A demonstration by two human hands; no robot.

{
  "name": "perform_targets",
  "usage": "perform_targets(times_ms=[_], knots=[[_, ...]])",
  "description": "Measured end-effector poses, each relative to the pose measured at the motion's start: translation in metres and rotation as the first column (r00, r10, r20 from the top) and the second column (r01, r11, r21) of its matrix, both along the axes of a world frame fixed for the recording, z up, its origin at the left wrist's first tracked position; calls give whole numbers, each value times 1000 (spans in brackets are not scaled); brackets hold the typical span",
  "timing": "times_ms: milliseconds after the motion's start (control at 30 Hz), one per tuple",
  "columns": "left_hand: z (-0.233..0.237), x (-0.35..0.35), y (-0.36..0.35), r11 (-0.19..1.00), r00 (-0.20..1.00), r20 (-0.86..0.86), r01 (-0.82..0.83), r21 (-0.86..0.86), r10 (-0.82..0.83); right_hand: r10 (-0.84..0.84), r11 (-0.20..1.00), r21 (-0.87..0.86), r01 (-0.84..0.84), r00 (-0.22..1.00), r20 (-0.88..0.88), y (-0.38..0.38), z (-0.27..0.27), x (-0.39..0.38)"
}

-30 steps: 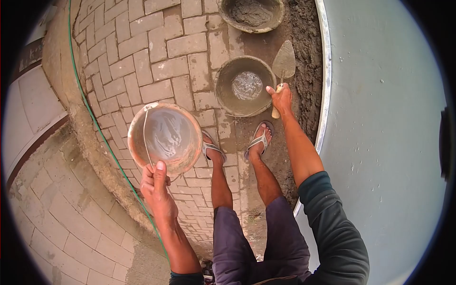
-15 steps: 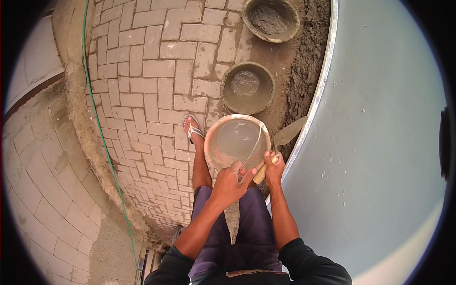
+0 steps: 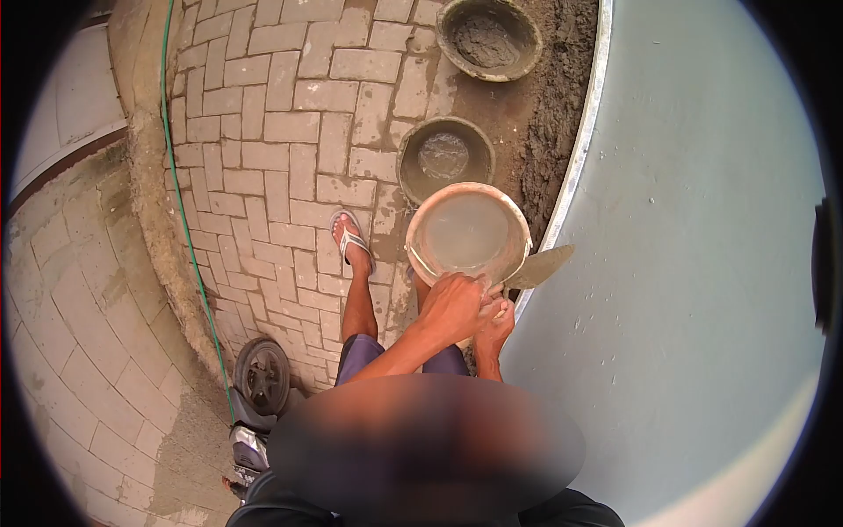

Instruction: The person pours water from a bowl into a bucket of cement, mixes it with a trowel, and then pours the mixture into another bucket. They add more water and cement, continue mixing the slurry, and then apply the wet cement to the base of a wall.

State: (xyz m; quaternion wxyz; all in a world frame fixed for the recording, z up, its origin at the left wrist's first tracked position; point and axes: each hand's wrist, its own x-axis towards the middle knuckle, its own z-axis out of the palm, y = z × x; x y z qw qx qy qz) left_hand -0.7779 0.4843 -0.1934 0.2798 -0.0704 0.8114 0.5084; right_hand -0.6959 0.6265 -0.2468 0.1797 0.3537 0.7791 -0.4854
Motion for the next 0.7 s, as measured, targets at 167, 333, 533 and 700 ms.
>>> perform_targets(times_ms=[167,333,533,700], knots=[[-1,-23,-10,1000,1000,14,28,-6,-28,90,986,141,-86,996,-26,0,-17,2],[-12,-25,-12,996,998,-33,59,-72,-61,85,982,172,-85,996,8,-12,-6,-6],[-17,-25,-21,998,999,12,42,-41,-41,-6,999,48,4,999,40,-18,5,-9],[-19,-25,-25,998,998,21,52,-45,-51,-65,995,-70,66,998,18,-27,18,-18]])
